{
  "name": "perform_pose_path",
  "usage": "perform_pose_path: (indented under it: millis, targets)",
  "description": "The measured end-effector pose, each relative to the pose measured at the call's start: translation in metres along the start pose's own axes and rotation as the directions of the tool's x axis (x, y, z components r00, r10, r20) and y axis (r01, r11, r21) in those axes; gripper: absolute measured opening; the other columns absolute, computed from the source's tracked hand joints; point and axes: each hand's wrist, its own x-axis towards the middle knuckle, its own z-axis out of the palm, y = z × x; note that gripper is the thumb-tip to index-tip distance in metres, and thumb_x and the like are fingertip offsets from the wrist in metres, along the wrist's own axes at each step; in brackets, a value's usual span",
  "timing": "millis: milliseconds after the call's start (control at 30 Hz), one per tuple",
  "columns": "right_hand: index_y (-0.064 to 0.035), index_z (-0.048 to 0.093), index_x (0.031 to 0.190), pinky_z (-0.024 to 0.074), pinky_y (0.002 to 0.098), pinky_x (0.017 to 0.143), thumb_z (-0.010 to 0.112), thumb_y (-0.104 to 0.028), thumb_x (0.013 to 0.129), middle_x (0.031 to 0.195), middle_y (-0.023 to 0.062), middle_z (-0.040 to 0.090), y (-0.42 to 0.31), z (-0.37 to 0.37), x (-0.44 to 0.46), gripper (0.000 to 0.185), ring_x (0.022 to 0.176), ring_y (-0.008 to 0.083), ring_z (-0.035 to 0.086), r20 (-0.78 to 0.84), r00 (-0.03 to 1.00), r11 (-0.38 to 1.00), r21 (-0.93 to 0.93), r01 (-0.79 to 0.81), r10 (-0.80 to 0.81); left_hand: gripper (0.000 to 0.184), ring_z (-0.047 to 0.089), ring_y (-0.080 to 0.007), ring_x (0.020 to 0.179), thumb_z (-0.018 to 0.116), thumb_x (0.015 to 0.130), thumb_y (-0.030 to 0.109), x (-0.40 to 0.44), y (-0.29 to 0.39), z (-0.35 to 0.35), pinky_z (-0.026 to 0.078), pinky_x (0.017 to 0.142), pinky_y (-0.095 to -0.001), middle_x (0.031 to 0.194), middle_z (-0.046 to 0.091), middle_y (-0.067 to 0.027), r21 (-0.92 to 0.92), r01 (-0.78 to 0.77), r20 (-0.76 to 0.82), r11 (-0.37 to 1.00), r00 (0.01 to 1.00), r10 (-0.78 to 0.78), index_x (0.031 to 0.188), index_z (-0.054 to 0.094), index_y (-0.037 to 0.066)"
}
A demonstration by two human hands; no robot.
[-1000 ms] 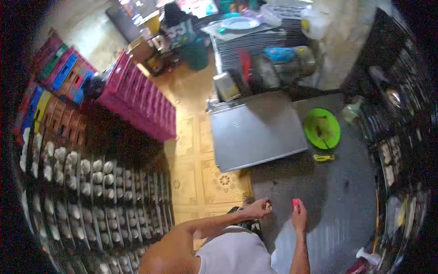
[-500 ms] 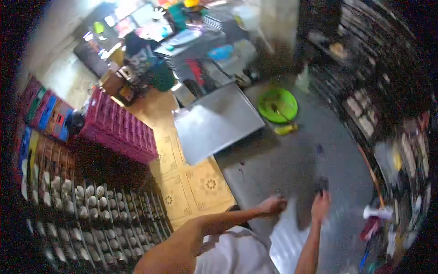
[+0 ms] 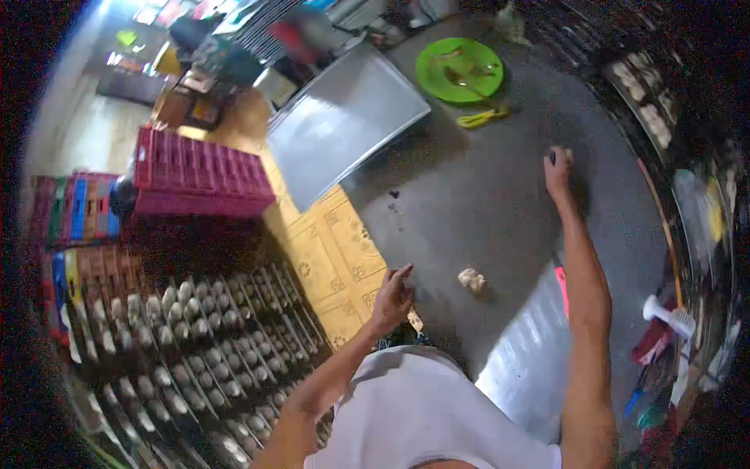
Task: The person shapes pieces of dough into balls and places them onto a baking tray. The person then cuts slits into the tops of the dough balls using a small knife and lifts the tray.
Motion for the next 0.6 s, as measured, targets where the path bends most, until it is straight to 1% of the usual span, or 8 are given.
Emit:
perform_pose_path:
  millis: [67, 133, 167, 233, 300, 400, 433, 600]
  targets:
    - [-0.0018, 0.062, 0.106, 0.0463, 0.0450, 0.084, 0.068, -0.016, 0.080, 0.105, 0.0196, 0.060, -0.035, 0.006, -0.015, 0.030, 0.096, 0.0361, 0.056, 0.070, 0.995, 0.991, 0.115, 0.066, -0.074, 0.045, 0.058, -0.0177, 0.074, 0.060, 0.086, 0.004, -0.017, -0.028, 0.001, 0.050, 0.066, -0.0308, 0.104, 0.056, -0.0120, -0.032, 0.066, -0.079, 0.997, 0.995, -0.068, 0.130, 0.052, 0.005]
    - [-0.0033, 0.063, 0.095, 0.0467, 0.0470, 0.074, 0.069, -0.015, 0.076, 0.093, 0.0169, 0.056, -0.175, -0.003, -0.072, 0.023, 0.086, 0.0368, 0.055, 0.308, 0.943, 0.946, 0.323, 0.018, -0.123, 0.038, 0.060, -0.0149, 0.073, 0.057, 0.088, 0.005, -0.031, -0.064, 0.000, 0.051, 0.065, -0.0294, 0.091, 0.060, -0.0089, -0.284, 0.362, -0.091, 0.888, 0.912, -0.400, 0.126, 0.056, 0.003]
    - [-0.0021, 0.061, 0.092, 0.0474, 0.0469, 0.073, 0.068, -0.016, 0.078, 0.087, 0.0171, 0.055, -0.199, 0.018, -0.101, 0.020, 0.084, 0.0376, 0.055, 0.343, 0.923, 0.901, 0.433, 0.013, -0.177, 0.035, 0.061, -0.0142, 0.068, 0.058, 0.089, 0.009, -0.037, -0.088, 0.001, 0.051, 0.063, -0.0283, 0.080, 0.062, -0.0068, -0.126, 0.188, -0.160, 0.974, 0.965, -0.207, 0.123, 0.057, 0.002]
    - [-0.0050, 0.063, 0.108, 0.0436, 0.0487, 0.094, 0.063, -0.012, 0.081, 0.109, 0.0189, 0.060, -0.269, 0.008, -0.137, 0.028, 0.106, 0.0379, 0.055, 0.467, 0.831, 0.939, 0.297, 0.175, -0.303, 0.035, 0.059, -0.0136, 0.063, 0.058, 0.089, 0.012, -0.045, -0.093, -0.011, 0.051, 0.060, -0.0288, 0.080, 0.063, -0.0062, -0.034, 0.316, -0.033, 0.948, 0.948, -0.317, 0.124, 0.058, 0.004]
    - [-0.0038, 0.053, 0.126, 0.0443, 0.0504, 0.092, 0.056, -0.016, 0.087, 0.125, 0.0231, 0.051, -0.291, 0.006, -0.161, 0.041, 0.115, 0.0377, 0.052, 0.459, 0.768, 0.894, 0.229, 0.384, -0.447, 0.036, 0.060, -0.0136, 0.063, 0.059, 0.090, 0.015, -0.054, -0.132, -0.014, 0.052, 0.060, -0.0291, 0.082, 0.065, -0.0075, -0.117, 0.340, 0.040, 0.933, 0.941, -0.337, 0.124, 0.060, 0.006]
    - [-0.0042, 0.056, 0.123, 0.0323, 0.0548, 0.108, 0.059, -0.019, 0.086, 0.143, 0.0214, 0.039, -0.307, 0.035, -0.185, 0.040, 0.133, 0.0404, 0.037, 0.313, 0.850, 0.903, 0.080, 0.421, -0.424, 0.036, 0.063, -0.0156, 0.070, 0.059, 0.091, 0.016, -0.061, -0.136, -0.033, 0.052, 0.063, -0.0298, 0.081, 0.064, -0.0088, -0.116, 0.416, 0.088, 0.902, 0.909, -0.408, 0.125, 0.059, 0.005]
    - [-0.0039, 0.047, 0.136, 0.0255, 0.0539, 0.114, 0.059, -0.025, 0.087, 0.149, 0.0222, 0.033, -0.314, 0.038, -0.184, 0.055, 0.139, 0.0422, 0.030, 0.382, 0.834, 0.905, 0.013, 0.426, -0.398, 0.035, 0.064, -0.0173, 0.073, 0.060, 0.091, 0.017, -0.067, -0.131, -0.039, 0.053, 0.066, -0.0308, 0.084, 0.065, -0.0103, -0.116, 0.388, 0.046, 0.914, 0.922, -0.385, 0.125, 0.059, 0.005]
    - [-0.0001, 0.036, 0.144, 0.0229, 0.0530, 0.115, 0.057, -0.033, 0.088, 0.147, 0.0251, 0.034, -0.355, 0.073, -0.126, 0.068, 0.137, 0.0437, 0.031, 0.409, 0.836, 0.906, -0.050, 0.420, -0.366, 0.036, 0.068, -0.0248, 0.085, 0.061, 0.092, 0.022, -0.087, -0.143, -0.072, 0.054, 0.078, -0.0351, 0.110, 0.068, -0.0177, -0.109, 0.442, -0.021, 0.890, 0.895, -0.447, 0.123, 0.060, 0.002]
